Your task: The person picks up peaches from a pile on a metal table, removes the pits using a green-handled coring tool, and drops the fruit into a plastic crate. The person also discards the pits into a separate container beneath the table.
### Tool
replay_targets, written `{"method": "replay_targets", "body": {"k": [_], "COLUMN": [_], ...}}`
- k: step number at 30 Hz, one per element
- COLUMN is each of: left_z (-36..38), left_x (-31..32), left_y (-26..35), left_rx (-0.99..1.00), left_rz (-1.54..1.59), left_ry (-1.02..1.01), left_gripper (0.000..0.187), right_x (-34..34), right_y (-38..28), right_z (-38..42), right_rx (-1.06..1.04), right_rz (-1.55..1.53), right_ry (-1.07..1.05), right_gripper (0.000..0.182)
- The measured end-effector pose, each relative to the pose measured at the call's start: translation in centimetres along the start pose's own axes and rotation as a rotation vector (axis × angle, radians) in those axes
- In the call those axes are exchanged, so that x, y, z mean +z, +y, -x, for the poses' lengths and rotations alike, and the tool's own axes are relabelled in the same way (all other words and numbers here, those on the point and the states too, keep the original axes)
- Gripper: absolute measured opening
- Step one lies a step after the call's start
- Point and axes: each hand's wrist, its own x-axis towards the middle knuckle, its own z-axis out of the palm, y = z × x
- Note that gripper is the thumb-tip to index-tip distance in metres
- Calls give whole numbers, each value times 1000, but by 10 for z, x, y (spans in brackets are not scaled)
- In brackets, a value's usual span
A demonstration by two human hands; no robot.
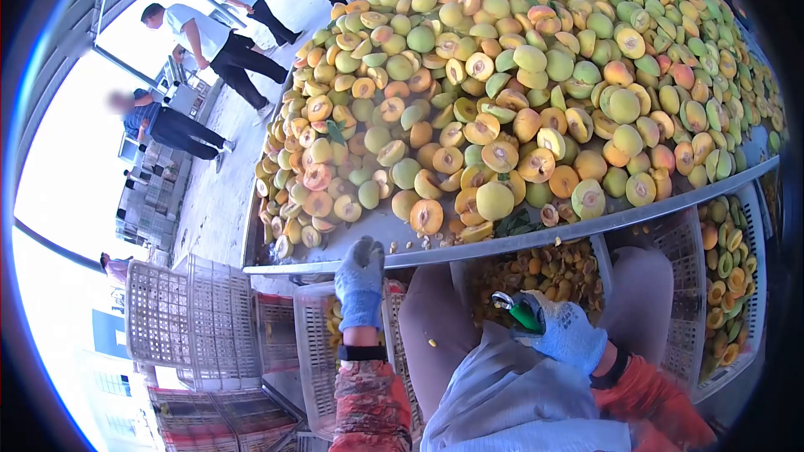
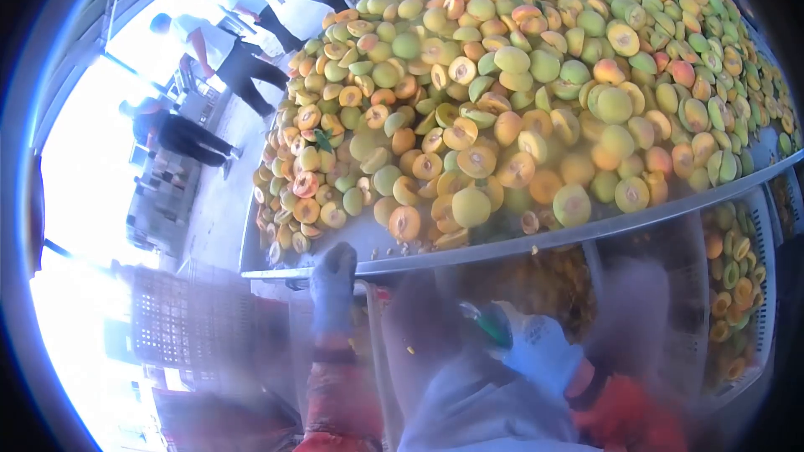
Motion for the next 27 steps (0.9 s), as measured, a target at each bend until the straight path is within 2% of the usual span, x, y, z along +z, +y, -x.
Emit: {"method": "replay_targets", "body": {"k": [2,4,7,9,10,12,13,14,15,16,17,18,19,20,21,22,23,24,25,27], "left_z": [-24,-37,-37,-31,-31,-28,-12,-9,-1,7,17,27,37,44,64,74,82,90,98,109], "left_x": [38,67,104,114,114,107,84,70,59,53,53,55,57,61,36,23,18,17,17,16], "left_y": [42,62,62,61,59,39,58,55,49,42,33,19,9,1,25,35,42,48,51,56], "left_rx": [42,-29,71,121,132,319,287,284,96,-101,-98,51,195,334,328,296,41,-242,-289,-177], "left_rz": [-459,-580,-599,-521,-474,-243,-84,-79,497,1070,1079,1038,992,946,839,860,1192,1505,1518,1417], "left_ry": [-78,-221,-172,-158,-172,-82,-54,-35,-130,-225,-220,-156,-94,-36,-95,-134,-295,-449,-494,-382], "left_gripper": [52,62,60,57,56,55,48,48,45,42,42,41,40,40,38,38,37,36,36,37], "right_x": [-3,-13,-14,-11,-13,-17,-22,-29,-34,-32,-25,-17,-12,-9,-8,-12,-16,-14,-15,-10], "right_y": [6,5,19,16,8,-11,-15,-15,-12,0,17,25,21,14,8,-8,-29,-43,-54,-62], "right_z": [4,7,12,9,7,7,8,10,14,16,17,17,14,12,14,14,12,11,10,10], "right_rx": [101,125,32,-89,-123,198,172,121,80,75,148,222,220,77,-50,-11,48,-66,-139,-244], "right_rz": [34,-10,80,84,82,-49,-44,-208,-370,-361,-478,-596,-589,-249,100,-12,-128,-98,-74,132], "right_ry": [-4,-1,-19,184,173,103,95,49,2,0,-32,-64,-66,85,227,167,114,174,174,191], "right_gripper": [47,44,45,42,42,43,43,41,38,38,38,39,39,37,36,36,36,37,42,46]}}
